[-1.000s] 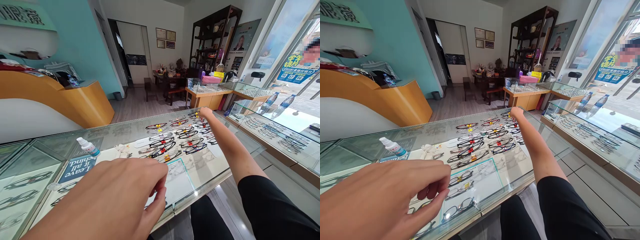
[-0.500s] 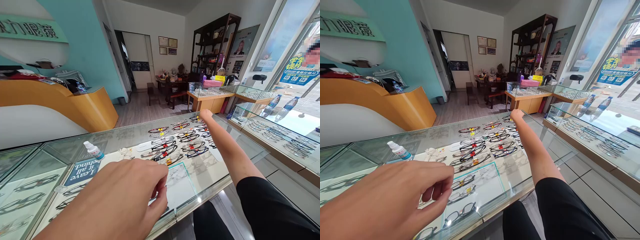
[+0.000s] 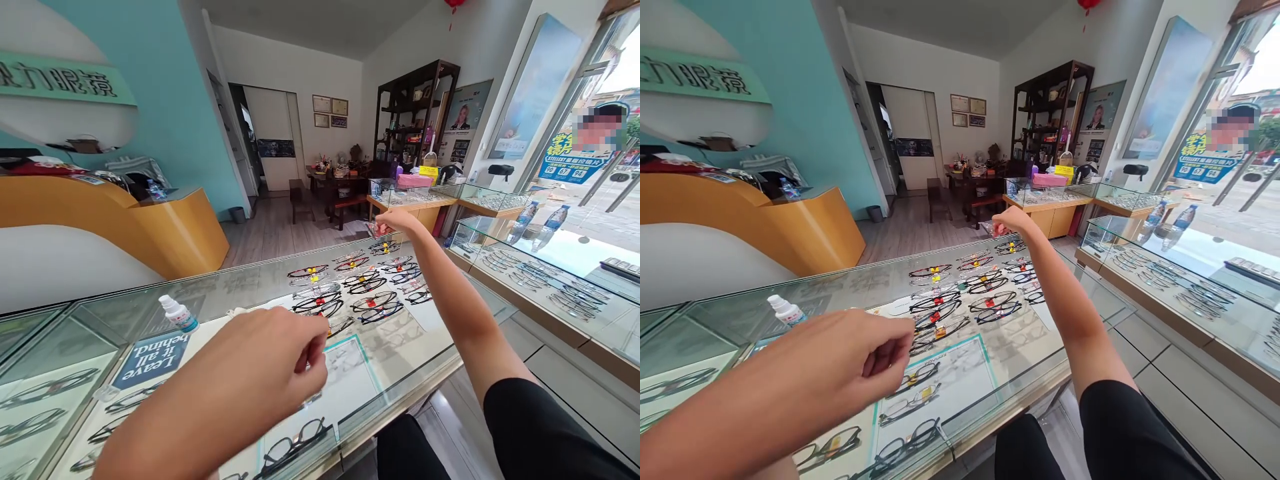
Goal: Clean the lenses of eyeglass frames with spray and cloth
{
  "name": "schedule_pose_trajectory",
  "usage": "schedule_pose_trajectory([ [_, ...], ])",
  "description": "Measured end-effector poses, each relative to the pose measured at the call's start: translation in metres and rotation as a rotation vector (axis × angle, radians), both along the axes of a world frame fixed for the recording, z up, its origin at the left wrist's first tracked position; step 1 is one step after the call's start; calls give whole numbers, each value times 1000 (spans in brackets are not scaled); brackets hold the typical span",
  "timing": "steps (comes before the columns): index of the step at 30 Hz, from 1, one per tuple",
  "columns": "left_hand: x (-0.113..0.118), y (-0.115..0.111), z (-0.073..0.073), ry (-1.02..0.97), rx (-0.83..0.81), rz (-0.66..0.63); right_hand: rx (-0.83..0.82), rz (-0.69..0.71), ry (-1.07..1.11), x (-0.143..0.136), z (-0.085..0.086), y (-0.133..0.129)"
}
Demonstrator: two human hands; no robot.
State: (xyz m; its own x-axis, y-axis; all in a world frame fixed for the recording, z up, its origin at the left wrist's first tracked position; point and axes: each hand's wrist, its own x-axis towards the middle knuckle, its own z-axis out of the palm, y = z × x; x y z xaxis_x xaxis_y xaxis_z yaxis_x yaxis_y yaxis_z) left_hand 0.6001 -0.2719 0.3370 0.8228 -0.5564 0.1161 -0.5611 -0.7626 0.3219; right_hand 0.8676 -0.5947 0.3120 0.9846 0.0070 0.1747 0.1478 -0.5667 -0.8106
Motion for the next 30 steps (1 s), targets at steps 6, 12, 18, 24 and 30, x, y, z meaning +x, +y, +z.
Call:
schedule_pose_trajectory([
  [6, 96, 6, -21, 419, -441, 79, 331, 255, -17, -58, -14, 81],
  [12, 118, 16, -91, 841, -1378, 288, 633, 352, -212, -104, -74, 158],
  [18, 104, 29, -137, 701, -1517, 387, 252, 294, -529, -124, -111, 177],
  [24, 112, 33, -154, 532, -1526, 298, 384, 405, -398, -122, -128, 177],
  [30, 115, 35, -163, 543, -1550, 284, 750, 563, 52, -104, -140, 180],
])
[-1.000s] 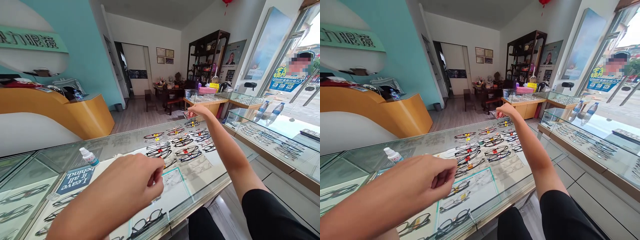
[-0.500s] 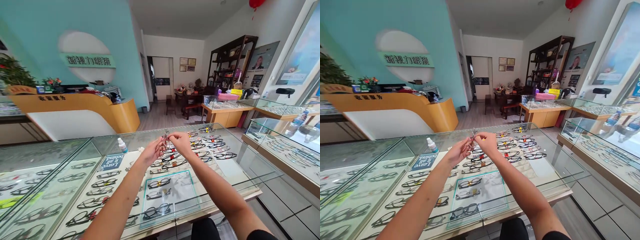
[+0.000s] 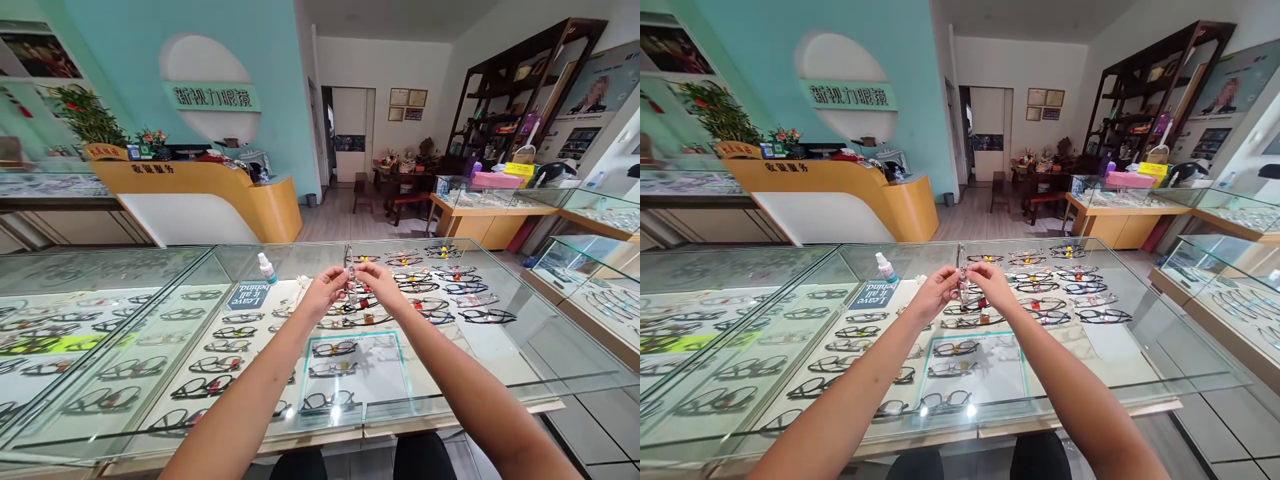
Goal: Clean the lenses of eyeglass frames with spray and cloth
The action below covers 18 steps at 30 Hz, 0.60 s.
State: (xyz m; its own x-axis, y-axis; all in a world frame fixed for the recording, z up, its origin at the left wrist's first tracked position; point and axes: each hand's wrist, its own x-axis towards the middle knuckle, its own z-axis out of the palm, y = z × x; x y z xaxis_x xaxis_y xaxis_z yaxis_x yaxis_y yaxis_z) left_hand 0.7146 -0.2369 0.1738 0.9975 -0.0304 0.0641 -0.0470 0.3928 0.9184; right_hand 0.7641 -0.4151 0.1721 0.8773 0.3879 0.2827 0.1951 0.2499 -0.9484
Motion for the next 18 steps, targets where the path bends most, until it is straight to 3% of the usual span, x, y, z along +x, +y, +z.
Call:
schedule_pose_trajectory([
  [9, 3, 2, -7, 26, 60, 21, 52, 281, 244, 3, -2, -11],
  [14, 2, 10, -4, 88, -43, -114, 97, 398, 338, 9, 1, -20],
  [18, -2, 23, 0, 143, -211, -281, 16, 537, 328, 17, 3, -35],
])
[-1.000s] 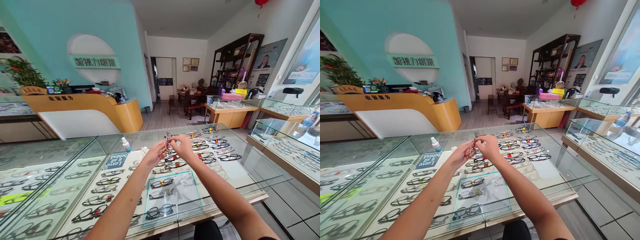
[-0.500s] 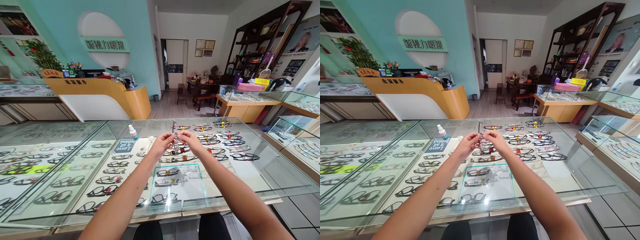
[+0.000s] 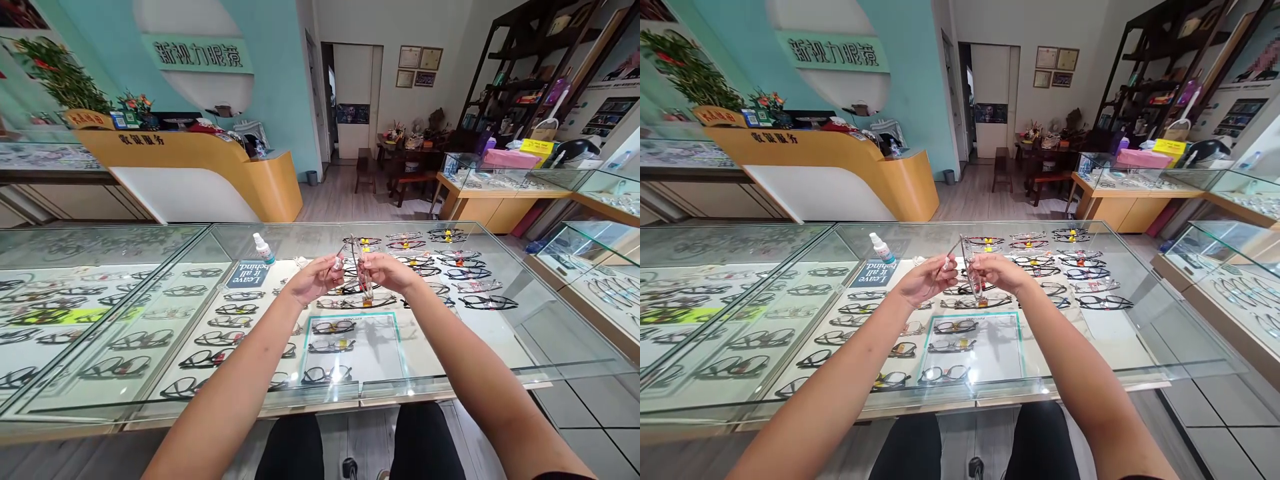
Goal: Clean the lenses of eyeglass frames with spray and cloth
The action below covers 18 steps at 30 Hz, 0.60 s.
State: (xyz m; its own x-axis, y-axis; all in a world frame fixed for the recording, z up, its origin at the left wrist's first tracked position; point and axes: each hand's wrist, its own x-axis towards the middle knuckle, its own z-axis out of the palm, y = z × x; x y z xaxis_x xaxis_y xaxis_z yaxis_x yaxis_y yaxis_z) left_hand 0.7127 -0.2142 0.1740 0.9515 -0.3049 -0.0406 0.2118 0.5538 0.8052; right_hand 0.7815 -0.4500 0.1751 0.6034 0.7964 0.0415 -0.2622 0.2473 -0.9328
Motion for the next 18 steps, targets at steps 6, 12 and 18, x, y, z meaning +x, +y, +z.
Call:
schedule_pose_trajectory([
  [6, -5, 14, 2, 88, -70, -194, -120, 204, -58, 11, -1, -20],
  [12, -6, 3, 10, 135, -184, -27, -51, 166, -46, 8, 3, -19],
  [18, -1, -7, 11, 162, -219, 100, 101, -54, 16, 7, 10, -22],
])
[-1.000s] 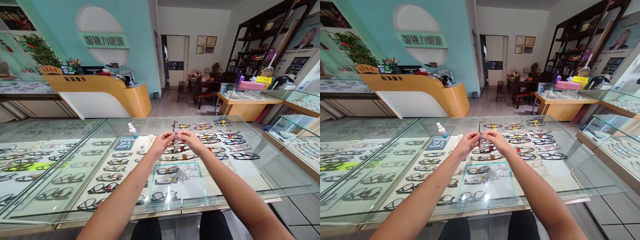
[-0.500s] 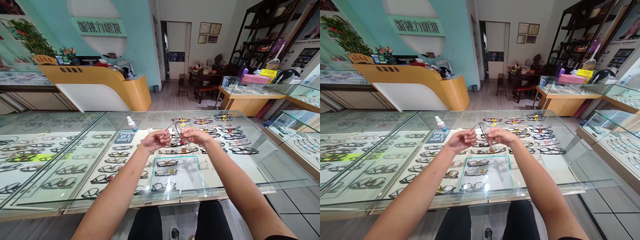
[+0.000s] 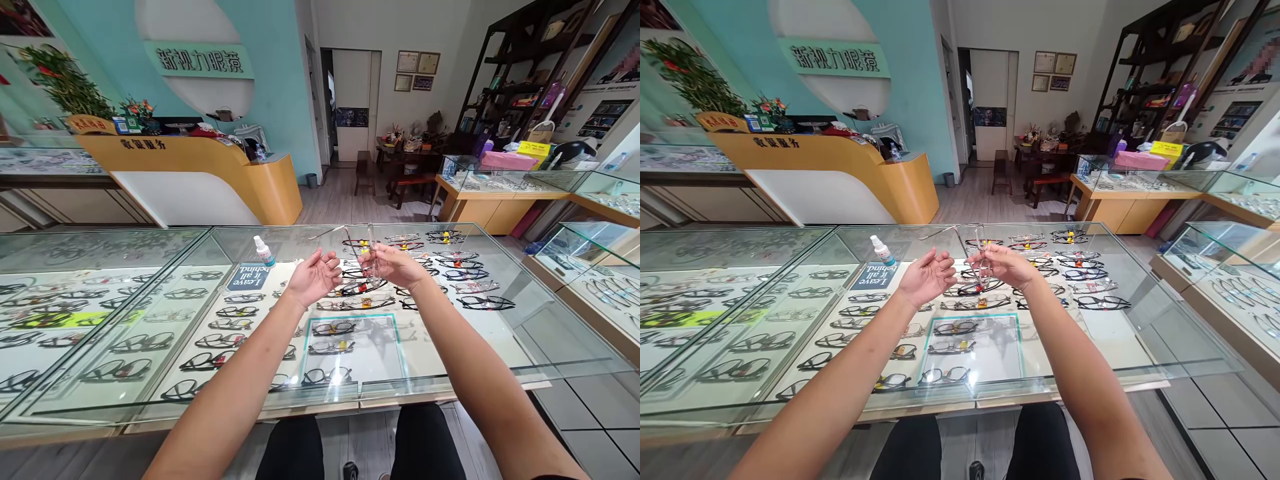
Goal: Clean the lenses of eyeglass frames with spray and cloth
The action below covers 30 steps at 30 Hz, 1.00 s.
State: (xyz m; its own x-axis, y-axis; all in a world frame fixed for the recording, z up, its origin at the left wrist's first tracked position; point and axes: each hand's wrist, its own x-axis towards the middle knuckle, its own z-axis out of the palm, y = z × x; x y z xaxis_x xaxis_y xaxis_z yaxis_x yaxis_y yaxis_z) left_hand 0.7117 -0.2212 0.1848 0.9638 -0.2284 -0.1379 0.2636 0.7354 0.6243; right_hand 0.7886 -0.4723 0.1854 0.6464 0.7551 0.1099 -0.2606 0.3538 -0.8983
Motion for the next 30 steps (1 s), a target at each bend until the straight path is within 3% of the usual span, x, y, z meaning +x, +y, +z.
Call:
schedule_pose_trajectory([
  [6, -2, -7, -7, -103, 156, -45, 4, 41, -12, -2, 0, 2],
  [12, -1, -10, -8, -109, 194, 11, -60, 86, -53, -9, 1, 10],
  [21, 8, -8, -10, 0, 225, 111, 72, -92, -57, -3, 2, 2],
  [30, 10, -5, -15, 7, 325, 102, 156, -170, -13, -1, 1, 3],
])
